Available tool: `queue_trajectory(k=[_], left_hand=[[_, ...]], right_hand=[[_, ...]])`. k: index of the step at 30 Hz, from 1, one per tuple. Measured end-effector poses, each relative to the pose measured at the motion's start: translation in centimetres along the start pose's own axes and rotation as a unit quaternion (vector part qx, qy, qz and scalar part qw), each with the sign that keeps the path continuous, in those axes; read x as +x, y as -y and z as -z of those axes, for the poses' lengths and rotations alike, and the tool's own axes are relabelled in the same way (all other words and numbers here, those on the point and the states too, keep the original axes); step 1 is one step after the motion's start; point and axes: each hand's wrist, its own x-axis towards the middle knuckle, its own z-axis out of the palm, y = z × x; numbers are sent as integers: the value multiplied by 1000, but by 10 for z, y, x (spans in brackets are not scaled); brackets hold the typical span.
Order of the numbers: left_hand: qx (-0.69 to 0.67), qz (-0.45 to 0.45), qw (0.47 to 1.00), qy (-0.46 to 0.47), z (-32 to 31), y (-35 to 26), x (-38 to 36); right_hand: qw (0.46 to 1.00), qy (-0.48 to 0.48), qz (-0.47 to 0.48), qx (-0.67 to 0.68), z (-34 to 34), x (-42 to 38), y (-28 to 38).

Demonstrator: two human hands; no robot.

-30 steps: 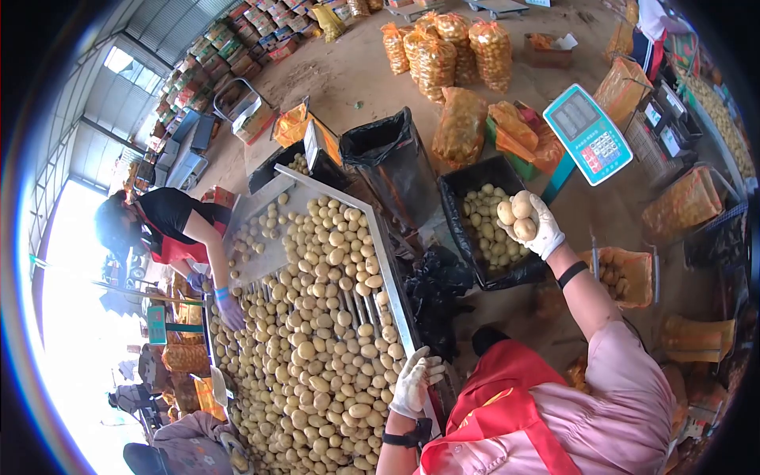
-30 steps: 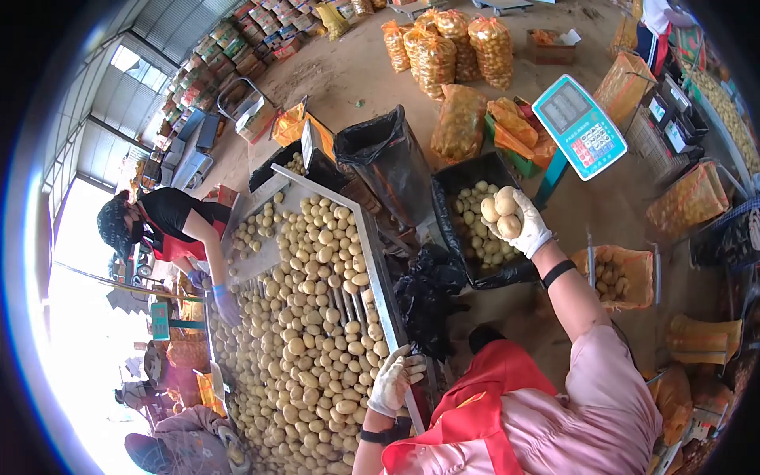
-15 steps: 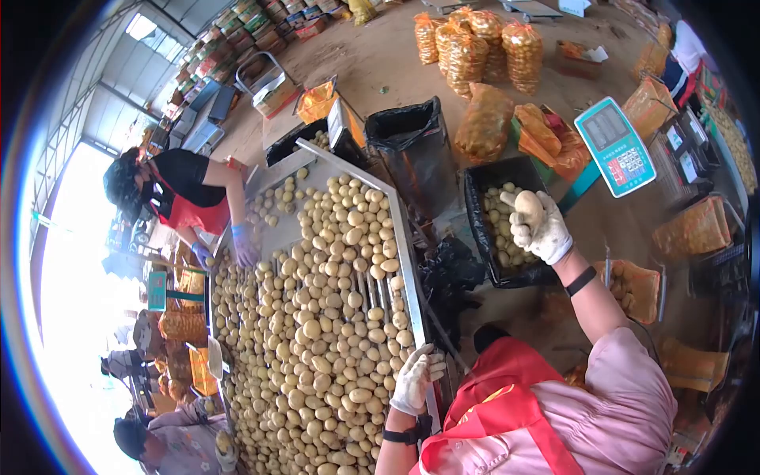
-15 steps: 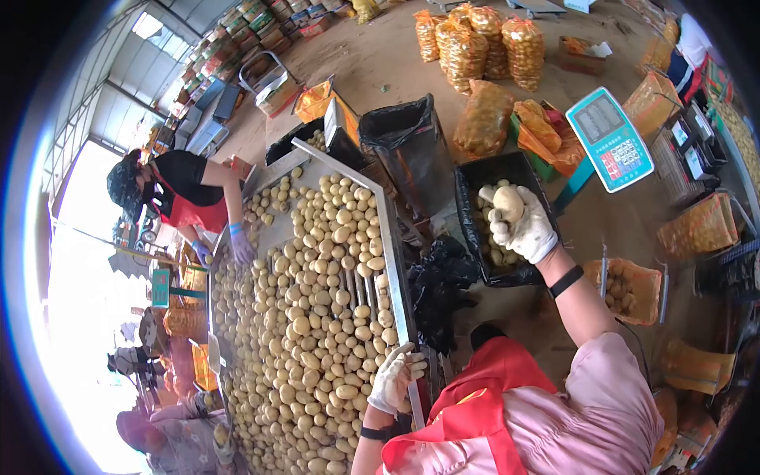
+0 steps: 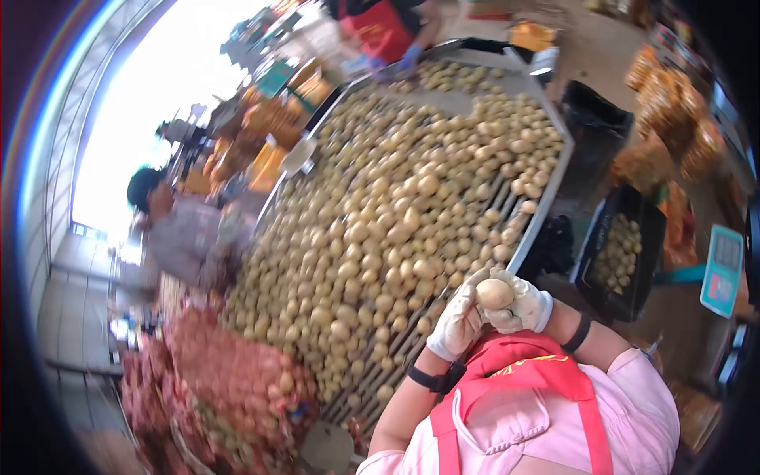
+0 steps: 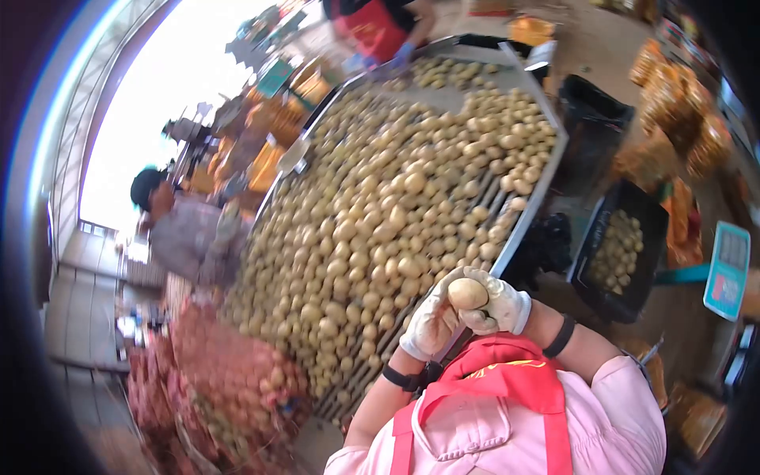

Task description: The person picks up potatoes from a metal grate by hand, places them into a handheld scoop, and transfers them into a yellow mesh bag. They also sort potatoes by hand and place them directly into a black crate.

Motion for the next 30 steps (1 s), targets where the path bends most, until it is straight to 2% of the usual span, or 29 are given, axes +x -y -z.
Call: queue_trajectory(k=[1, 4, 6, 8, 9, 13, 15, 17, 18, 19, 21, 23, 26, 27, 28, 30], left_hand=[[-3, -20, 999, -26, 7, -1, -17], [11, -69, 994, -89, 25, -1, -67], [49, -91, 987, -120, 30, 0, -101], [18, -131, 981, -144, 39, 6, -128], [13, -149, 977, -155, 43, 11, -142], [-31, -220, 952, -210, 52, 28, -199], [-46, -275, 929, -245, 62, 45, -225], [-34, -354, 894, -272, 60, 58, -253], [-28, -395, 870, -293, 60, 68, -271], [-78, -457, 838, -289, 52, 75, -286], [-100, -519, 790, -310, 43, 100, -328], [-125, -574, 746, -313, 27, 132, -364], [-212, -645, 652, -337, 15, 195, -408], [-296, -683, 599, -296, 21, 224, -416], [-339, -708, 546, -293, 23, 251, -424], [-385, -732, 455, -330, 32, 314, -437]], right_hand=[[994, -51, -54, 79, 3, 13, -16], [971, -29, -186, 148, -1, 39, -42], [958, -41, -249, 135, -16, 54, -60], [943, -49, -302, 130, -28, 66, -81], [933, -19, -338, 122, -21, 75, -94], [902, -69, -411, 111, -48, 93, -137], [919, -108, -369, -87, -62, 95, -162], [882, -58, -457, -102, -79, 104, -177], [857, -76, -495, -121, -80, 106, -185], [825, 7, -542, -162, -48, 113, -188], [828, 37, -518, -211, -58, 117, -193], [829, -117, -508, -204, -54, 128, -200], [831, -122, -488, -238, -61, 136, -213], [821, -117, -492, -266, -53, 143, -215], [812, -113, -493, -292, -47, 148, -219], [813, -131, -484, -296, -38, 155, -228]])
